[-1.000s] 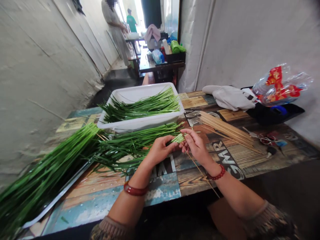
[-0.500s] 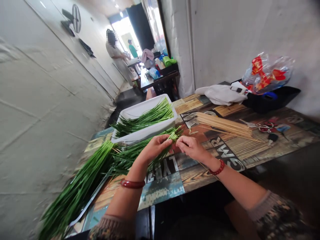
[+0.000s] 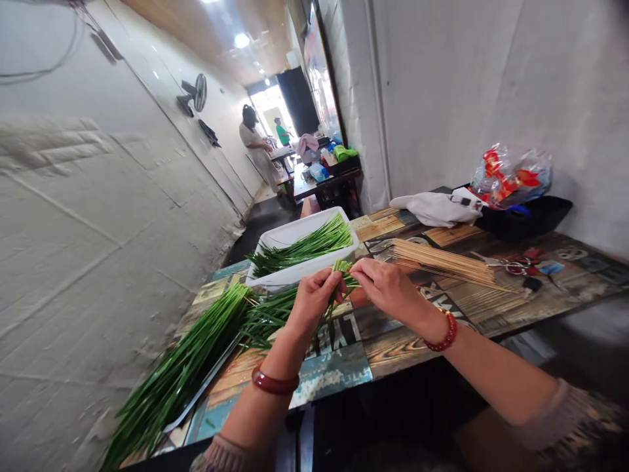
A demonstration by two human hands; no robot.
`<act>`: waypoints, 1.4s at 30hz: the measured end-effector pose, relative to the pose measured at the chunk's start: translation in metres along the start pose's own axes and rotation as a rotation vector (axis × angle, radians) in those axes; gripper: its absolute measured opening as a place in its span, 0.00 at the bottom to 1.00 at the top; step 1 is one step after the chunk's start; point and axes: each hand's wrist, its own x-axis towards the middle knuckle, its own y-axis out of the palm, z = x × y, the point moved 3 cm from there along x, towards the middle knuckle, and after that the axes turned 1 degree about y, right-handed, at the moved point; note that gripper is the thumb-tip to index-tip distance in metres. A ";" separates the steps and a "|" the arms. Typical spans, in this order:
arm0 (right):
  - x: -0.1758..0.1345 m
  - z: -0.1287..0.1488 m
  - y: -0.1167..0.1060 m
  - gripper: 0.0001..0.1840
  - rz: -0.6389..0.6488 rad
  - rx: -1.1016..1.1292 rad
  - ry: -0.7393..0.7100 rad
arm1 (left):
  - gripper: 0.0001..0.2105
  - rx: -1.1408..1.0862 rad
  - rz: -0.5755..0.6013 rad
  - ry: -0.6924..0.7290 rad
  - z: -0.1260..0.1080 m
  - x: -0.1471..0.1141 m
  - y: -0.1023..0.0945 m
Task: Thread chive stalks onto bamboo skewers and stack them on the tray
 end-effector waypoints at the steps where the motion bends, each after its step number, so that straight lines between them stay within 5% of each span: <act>1: 0.000 0.003 0.001 0.10 0.006 -0.030 -0.018 | 0.22 -0.018 -0.017 0.001 0.000 -0.003 0.001; 15: 0.002 0.004 0.005 0.09 0.152 0.184 0.154 | 0.22 -0.028 -0.026 0.018 0.005 -0.017 -0.008; 23: -0.005 0.008 0.006 0.09 0.108 0.114 0.109 | 0.22 -0.014 0.056 0.059 0.006 -0.014 -0.005; 30: -0.013 0.011 -0.002 0.09 0.141 0.204 0.227 | 0.22 -0.017 0.099 0.117 0.009 -0.016 0.005; 32: -0.014 0.014 -0.005 0.06 0.185 0.300 0.299 | 0.22 0.008 0.086 0.128 0.005 -0.020 0.004; 36: -0.009 0.031 -0.009 0.17 0.216 0.444 0.351 | 0.20 0.085 0.099 0.167 -0.018 -0.035 0.000; 42: 0.006 0.076 -0.031 0.09 0.037 0.290 0.188 | 0.14 0.168 0.157 0.221 -0.046 -0.055 -0.014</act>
